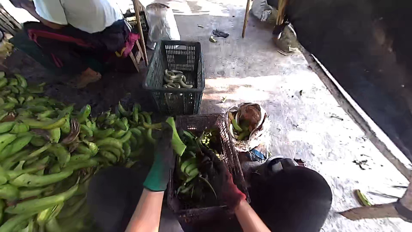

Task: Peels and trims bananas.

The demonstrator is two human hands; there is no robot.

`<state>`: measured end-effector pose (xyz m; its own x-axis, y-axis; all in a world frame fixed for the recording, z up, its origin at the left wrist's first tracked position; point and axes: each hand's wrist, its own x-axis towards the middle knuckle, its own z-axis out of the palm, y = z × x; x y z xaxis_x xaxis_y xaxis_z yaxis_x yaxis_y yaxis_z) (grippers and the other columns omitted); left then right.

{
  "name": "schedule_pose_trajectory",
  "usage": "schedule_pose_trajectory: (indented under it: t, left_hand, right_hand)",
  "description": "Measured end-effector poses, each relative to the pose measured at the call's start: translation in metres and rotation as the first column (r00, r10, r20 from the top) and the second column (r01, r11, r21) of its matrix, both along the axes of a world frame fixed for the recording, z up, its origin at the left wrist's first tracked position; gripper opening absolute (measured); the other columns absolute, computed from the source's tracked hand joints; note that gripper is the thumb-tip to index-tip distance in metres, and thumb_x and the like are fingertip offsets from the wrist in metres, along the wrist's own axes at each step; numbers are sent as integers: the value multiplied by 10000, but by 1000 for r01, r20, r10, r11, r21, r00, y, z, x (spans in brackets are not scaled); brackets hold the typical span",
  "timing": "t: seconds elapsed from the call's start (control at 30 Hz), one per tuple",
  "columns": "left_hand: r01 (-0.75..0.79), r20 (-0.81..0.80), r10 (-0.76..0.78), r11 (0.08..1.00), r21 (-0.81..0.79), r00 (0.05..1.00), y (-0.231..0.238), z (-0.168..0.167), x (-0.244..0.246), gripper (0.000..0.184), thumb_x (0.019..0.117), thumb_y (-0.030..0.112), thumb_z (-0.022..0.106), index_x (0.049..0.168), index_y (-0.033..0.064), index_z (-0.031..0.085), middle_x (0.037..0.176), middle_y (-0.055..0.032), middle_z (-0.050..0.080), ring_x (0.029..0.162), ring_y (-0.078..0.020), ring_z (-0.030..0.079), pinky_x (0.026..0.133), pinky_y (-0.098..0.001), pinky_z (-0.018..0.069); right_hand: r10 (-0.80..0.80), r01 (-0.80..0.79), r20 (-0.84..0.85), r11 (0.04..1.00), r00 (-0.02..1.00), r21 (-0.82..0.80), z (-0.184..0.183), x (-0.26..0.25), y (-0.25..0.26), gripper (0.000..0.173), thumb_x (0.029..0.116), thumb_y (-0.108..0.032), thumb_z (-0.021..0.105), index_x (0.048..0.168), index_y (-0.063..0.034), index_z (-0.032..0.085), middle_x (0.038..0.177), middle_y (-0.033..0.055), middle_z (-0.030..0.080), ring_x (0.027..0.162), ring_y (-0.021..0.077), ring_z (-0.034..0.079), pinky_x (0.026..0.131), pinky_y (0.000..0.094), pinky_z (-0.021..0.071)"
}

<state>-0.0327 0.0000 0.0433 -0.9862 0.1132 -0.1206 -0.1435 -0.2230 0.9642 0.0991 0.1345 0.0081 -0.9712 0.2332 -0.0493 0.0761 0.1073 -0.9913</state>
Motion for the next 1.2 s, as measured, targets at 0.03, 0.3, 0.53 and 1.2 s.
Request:
schedule_pose_trajectory:
  t: [0.03,0.3,0.53,1.2]
  left_hand:
    - [-32,78,29,999,40,997,5,-7,-6,394,1103,266,400,1392,15,495,1067,-79,660,865,-112,663,748,-303,589]
    - [129,214,-110,989,-73,970,20,-26,19,326,1087,203,460,1286,-30,572,985,-99,663,791,-103,636,709,-274,558]
    - [105,134,-105,994,10,985,21,-31,-4,269,1081,125,443,1286,-24,532,991,-37,653,828,-40,644,742,-226,564]
    - [109,140,-91,986,-129,986,30,-52,11,358,1079,132,427,1391,-35,480,1163,-106,612,978,-71,595,859,-249,516]
  right_hand:
    - [39,-28,-109,995,993,99,0,-9,5,447,1052,-231,479,1426,3,555,1318,104,660,1130,90,655,988,290,548]
    - [-199,146,-10,684,980,715,-18,-72,34,353,982,-181,610,1322,-197,700,1263,210,674,1162,432,634,976,641,484]
    - [-109,125,-62,798,992,589,-37,-15,6,404,884,-203,666,1275,-121,728,1239,225,684,1135,444,647,945,655,499]
    - [-206,57,182,796,961,602,-25,-79,48,446,1015,-259,550,1455,-198,581,1360,183,627,1225,371,614,1041,584,476]
